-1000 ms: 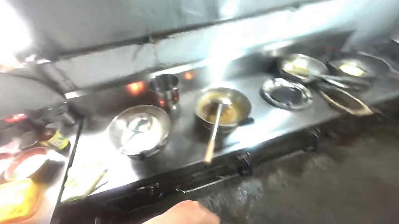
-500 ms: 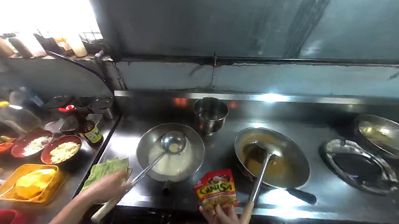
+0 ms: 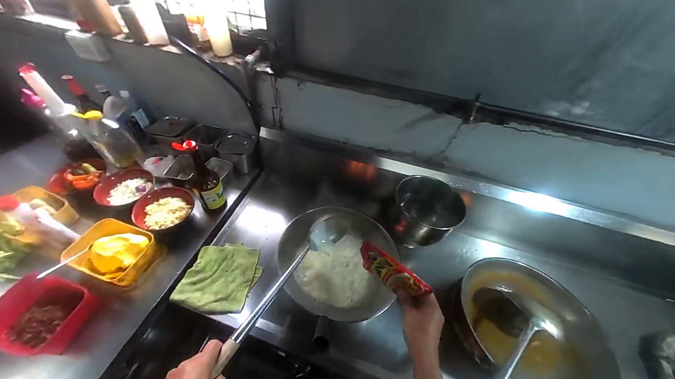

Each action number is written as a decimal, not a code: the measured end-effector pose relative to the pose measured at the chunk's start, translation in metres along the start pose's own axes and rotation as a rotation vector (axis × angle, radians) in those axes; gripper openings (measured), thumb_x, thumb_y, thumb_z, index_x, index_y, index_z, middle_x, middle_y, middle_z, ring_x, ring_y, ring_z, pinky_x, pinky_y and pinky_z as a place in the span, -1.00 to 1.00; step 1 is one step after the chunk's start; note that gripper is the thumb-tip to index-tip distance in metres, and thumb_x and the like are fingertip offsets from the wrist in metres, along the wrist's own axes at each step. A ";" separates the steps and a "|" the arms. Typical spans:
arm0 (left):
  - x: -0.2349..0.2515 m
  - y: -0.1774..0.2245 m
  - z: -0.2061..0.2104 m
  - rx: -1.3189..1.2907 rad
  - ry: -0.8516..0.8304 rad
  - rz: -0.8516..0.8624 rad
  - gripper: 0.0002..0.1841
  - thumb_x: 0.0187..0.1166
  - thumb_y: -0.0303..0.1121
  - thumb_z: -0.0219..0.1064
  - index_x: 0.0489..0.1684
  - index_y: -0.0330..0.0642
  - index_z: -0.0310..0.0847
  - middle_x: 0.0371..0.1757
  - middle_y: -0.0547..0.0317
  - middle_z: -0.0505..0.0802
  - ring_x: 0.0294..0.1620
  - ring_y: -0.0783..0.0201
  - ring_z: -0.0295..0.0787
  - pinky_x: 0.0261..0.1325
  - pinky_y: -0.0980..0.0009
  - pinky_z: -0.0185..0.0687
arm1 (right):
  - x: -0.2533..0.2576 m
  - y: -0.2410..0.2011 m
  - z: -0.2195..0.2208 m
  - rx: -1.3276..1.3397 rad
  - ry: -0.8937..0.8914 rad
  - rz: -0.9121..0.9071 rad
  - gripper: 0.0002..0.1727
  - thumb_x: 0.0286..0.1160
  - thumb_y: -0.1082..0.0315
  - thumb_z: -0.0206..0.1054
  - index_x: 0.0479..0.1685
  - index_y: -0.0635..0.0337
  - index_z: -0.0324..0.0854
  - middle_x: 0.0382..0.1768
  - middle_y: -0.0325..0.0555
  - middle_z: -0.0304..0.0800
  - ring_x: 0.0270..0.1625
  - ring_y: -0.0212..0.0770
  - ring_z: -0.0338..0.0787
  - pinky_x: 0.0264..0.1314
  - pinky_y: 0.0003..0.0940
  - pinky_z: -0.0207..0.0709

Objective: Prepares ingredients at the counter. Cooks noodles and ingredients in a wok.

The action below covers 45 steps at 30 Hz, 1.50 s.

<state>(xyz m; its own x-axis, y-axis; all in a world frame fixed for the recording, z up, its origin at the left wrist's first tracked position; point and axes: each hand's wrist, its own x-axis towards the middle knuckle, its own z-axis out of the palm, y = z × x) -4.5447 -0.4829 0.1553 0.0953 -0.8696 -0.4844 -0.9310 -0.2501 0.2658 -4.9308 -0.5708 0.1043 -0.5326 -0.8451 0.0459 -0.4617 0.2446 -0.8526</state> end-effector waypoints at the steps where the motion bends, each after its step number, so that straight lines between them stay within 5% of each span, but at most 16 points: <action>1: -0.002 -0.002 0.000 -0.008 0.010 -0.008 -0.57 0.46 -0.37 0.36 0.35 -0.11 0.58 -0.05 -0.13 0.89 0.00 -0.19 0.87 0.04 -0.24 0.72 | 0.002 0.000 0.004 -0.008 -0.011 0.003 -0.62 0.54 0.34 0.49 0.31 0.19 0.67 -0.04 0.07 0.89 -0.02 0.00 0.89 0.15 0.15 0.73; 8: -0.006 -0.008 0.009 -0.086 0.012 -0.032 -0.60 0.45 -0.37 0.36 0.30 -0.15 0.60 -0.09 -0.14 0.88 -0.05 -0.17 0.87 0.01 -0.22 0.72 | -0.004 -0.031 0.004 0.074 0.019 -0.125 -0.62 0.54 0.44 0.46 0.33 0.22 0.66 0.01 0.05 0.89 0.03 -0.08 0.90 0.19 0.04 0.76; 13: -0.004 -0.005 0.018 -0.107 -0.025 -0.035 -0.59 0.45 -0.35 0.36 0.31 -0.12 0.59 -0.11 -0.09 0.89 -0.06 -0.11 0.88 0.01 -0.16 0.72 | 0.005 -0.022 0.020 -0.029 0.017 -0.100 -0.59 0.50 0.46 0.47 0.36 0.13 0.68 0.01 0.12 0.90 0.03 0.09 0.90 0.14 0.21 0.71; 20: -0.006 0.002 0.025 -0.122 -0.053 -0.057 -0.59 0.46 -0.35 0.35 0.32 -0.10 0.58 -0.12 -0.06 0.89 -0.08 -0.08 0.88 -0.02 -0.13 0.74 | -0.001 -0.039 0.007 0.069 0.069 -0.212 -0.60 0.52 0.45 0.47 0.34 0.17 0.67 0.01 0.03 0.90 0.02 -0.09 0.91 0.15 0.02 0.77; 26: -0.006 0.006 0.029 -0.138 -0.032 -0.048 -0.60 0.45 -0.35 0.36 0.30 -0.10 0.59 -0.14 -0.05 0.89 -0.10 -0.08 0.88 -0.03 -0.13 0.74 | 0.011 -0.025 0.026 -0.008 0.019 -0.160 -0.64 0.53 0.44 0.47 0.30 0.13 0.70 -0.04 0.07 0.90 0.00 0.02 0.90 0.13 0.15 0.73; 32: -0.010 0.008 0.033 -0.144 -0.038 -0.070 -0.61 0.47 -0.34 0.35 0.29 -0.08 0.59 -0.15 -0.02 0.89 -0.11 -0.05 0.88 -0.03 -0.11 0.74 | 0.004 -0.037 0.017 0.040 0.044 -0.216 -0.64 0.53 0.44 0.47 0.30 0.15 0.70 -0.02 0.03 0.91 -0.01 -0.07 0.91 0.12 0.04 0.76; 36: -0.009 0.005 0.034 -0.284 -0.099 -0.090 -0.58 0.44 -0.32 0.38 0.30 -0.11 0.62 -0.15 -0.05 0.88 -0.14 -0.06 0.86 -0.03 -0.15 0.73 | 0.006 -0.040 0.018 0.440 0.043 -0.151 -0.59 0.51 0.51 0.44 0.34 0.25 0.60 0.04 -0.04 0.87 -0.01 -0.22 0.90 0.13 -0.19 0.83; 39: -0.005 0.003 0.038 -0.435 -0.185 -0.103 -0.59 0.45 -0.29 0.40 0.29 -0.11 0.60 -0.20 -0.01 0.86 -0.32 0.06 0.85 -0.21 0.00 0.78 | 0.010 -0.044 0.026 0.995 0.016 0.168 -0.62 0.65 0.57 0.24 0.39 0.17 0.43 0.01 -0.04 0.77 -0.09 -0.15 0.87 0.02 -0.10 0.84; 41: -0.005 0.007 0.038 -0.545 -0.265 -0.127 -0.59 0.48 -0.27 0.41 0.30 -0.11 0.58 -0.25 0.02 0.85 -0.43 0.13 0.81 -0.34 0.13 0.77 | 0.013 -0.036 0.034 1.291 -0.083 0.315 -0.73 0.80 0.44 0.08 0.35 0.01 0.38 -0.06 -0.10 0.76 -0.12 -0.16 0.86 0.02 -0.11 0.83; 45: -0.003 0.023 0.037 -0.687 -0.402 -0.125 -0.60 0.61 -0.16 0.38 0.31 -0.13 0.53 -0.32 0.07 0.81 -0.52 0.21 0.75 -0.44 0.27 0.71 | 0.008 -0.030 0.050 1.641 -0.316 0.391 -0.70 0.83 0.14 0.07 0.13 0.13 0.60 -0.09 0.06 0.88 -0.09 -0.08 0.94 0.05 -0.15 0.87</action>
<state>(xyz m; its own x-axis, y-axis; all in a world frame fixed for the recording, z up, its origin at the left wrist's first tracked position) -4.5798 -0.4701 0.1317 -0.0712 -0.6313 -0.7723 -0.4849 -0.6547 0.5799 -4.8859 -0.6084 0.1039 -0.1855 -0.9613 -0.2038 0.9133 -0.0921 -0.3967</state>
